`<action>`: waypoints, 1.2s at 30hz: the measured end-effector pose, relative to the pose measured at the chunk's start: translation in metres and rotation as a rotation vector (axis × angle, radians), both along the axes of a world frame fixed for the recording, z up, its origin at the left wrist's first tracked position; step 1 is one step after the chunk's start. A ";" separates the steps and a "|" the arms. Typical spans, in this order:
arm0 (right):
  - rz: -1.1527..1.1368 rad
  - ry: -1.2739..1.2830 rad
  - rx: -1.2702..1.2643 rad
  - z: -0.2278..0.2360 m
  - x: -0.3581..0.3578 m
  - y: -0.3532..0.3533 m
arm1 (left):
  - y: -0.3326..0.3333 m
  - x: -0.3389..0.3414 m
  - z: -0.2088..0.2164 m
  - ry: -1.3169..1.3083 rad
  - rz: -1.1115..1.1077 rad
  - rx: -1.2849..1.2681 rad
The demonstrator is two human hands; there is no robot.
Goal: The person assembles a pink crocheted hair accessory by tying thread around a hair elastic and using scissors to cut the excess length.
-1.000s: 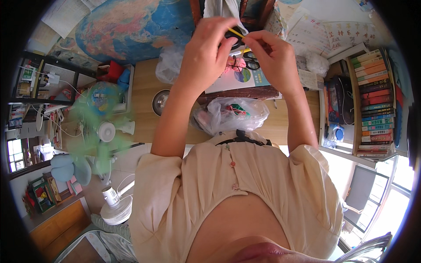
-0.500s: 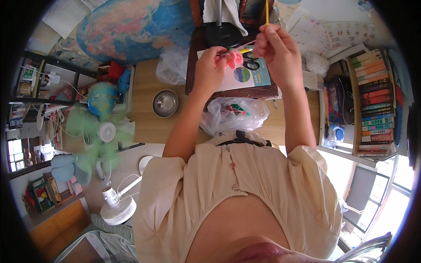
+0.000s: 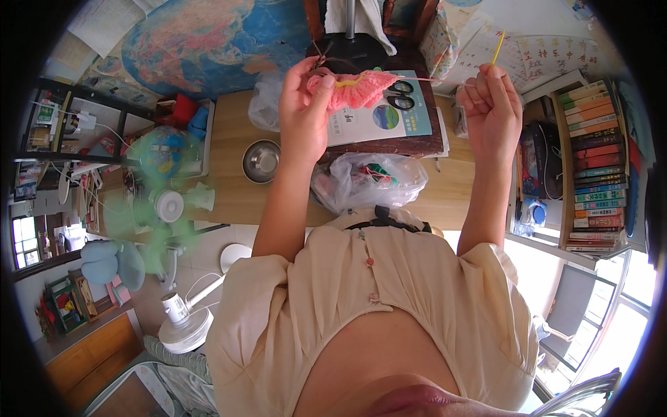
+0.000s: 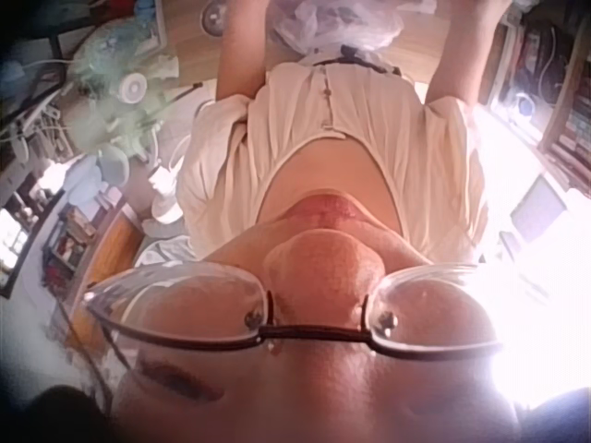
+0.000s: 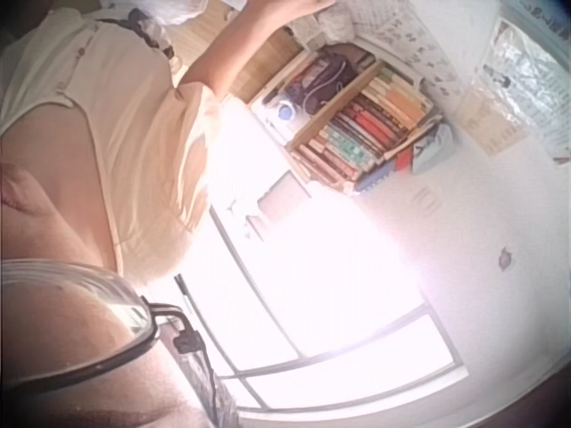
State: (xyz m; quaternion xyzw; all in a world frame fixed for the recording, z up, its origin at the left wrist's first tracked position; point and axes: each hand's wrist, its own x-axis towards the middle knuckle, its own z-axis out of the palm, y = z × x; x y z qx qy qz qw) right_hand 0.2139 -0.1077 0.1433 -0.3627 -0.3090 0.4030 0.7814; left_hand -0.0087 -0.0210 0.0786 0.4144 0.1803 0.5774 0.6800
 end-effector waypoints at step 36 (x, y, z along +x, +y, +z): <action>0.211 -0.048 0.039 0.002 -0.059 -0.006 | -0.089 0.083 0.005 0.416 0.742 0.787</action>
